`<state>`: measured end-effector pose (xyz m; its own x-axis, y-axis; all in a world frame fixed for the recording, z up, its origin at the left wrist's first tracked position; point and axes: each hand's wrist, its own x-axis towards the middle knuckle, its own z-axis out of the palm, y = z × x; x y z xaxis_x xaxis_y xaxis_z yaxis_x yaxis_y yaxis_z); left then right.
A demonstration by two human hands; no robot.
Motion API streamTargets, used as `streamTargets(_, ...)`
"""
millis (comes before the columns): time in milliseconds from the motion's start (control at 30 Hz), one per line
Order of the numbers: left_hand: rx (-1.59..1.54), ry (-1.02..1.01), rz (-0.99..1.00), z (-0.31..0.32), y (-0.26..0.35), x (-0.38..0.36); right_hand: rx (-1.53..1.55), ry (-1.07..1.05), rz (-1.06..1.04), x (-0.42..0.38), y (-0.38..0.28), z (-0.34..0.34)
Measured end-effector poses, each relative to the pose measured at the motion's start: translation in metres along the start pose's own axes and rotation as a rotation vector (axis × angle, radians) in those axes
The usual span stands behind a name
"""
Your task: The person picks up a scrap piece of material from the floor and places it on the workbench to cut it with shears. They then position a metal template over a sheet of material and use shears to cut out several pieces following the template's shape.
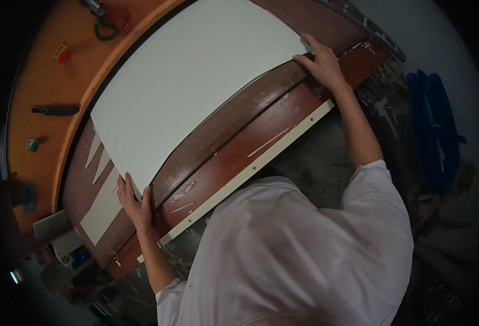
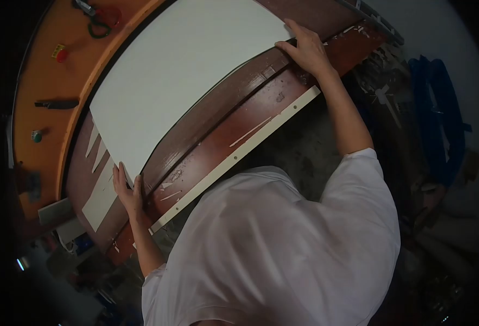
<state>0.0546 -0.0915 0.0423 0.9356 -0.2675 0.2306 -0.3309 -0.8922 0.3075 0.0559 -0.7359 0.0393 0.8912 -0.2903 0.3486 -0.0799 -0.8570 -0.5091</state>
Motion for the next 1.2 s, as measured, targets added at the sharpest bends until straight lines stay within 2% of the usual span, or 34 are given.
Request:
streamTargets(133, -0.012, -0.022, -0.065, -0.002, 0.006, -0.001, 0.067, 0.018, 0.023, -0.006, 0.001, 0.002)
streamTargets(267, 0.024, -0.031, -0.029, 0.0, -0.003, 0.001, 0.052, 0.022, 0.061, -0.009, -0.003, 0.001)
streamTargets(333, 0.008, -0.023, -0.064, -0.001, 0.003, -0.002, 0.063, -0.007, 0.035, -0.007, -0.002, -0.001)
streamTargets(433, 0.007, 0.01, -0.014, -0.007, 0.006, -0.002, 0.09, -0.058, 0.004, -0.006, -0.006, -0.003)
streamTargets(500, 0.033, 0.012, -0.049, -0.013, 0.013, 0.001, 0.133, -0.127, 0.117, 0.001, -0.016, -0.011)
streamTargets(533, 0.031, 0.0, -0.063, -0.016, 0.015, 0.001, 0.142, -0.08, 0.177, 0.006, -0.022, -0.008)
streamTargets(600, 0.015, -0.001, -0.084, -0.018, 0.013, 0.001, 0.123, -0.003, 0.099, 0.029, -0.041, -0.001)
streamTargets(767, -0.038, 0.001, -0.092, -0.026, 0.012, 0.001, 0.227, -0.052, -0.404, 0.114, -0.241, -0.016)
streamTargets(833, -0.108, 0.02, -0.101, -0.027, 0.01, 0.001, 0.198, -0.005, -0.618, 0.149, -0.32, -0.023)
streamTargets(900, -0.185, 0.091, -0.092, -0.027, 0.003, -0.001, 0.272, 0.05, -0.704, 0.185, -0.377, -0.011)
streamTargets(1000, -0.291, 0.155, -0.098, -0.027, -0.001, -0.004, 0.37, -0.074, -0.787, 0.209, -0.471, 0.006)
streamTargets(1067, -0.338, 0.206, -0.096, -0.03, -0.002, -0.004, 0.347, -0.081, -0.922, 0.213, -0.527, 0.026)
streamTargets(1200, -0.382, 0.283, -0.075, -0.032, -0.012, -0.007, 0.279, -0.061, -1.107, 0.212, -0.588, 0.056)
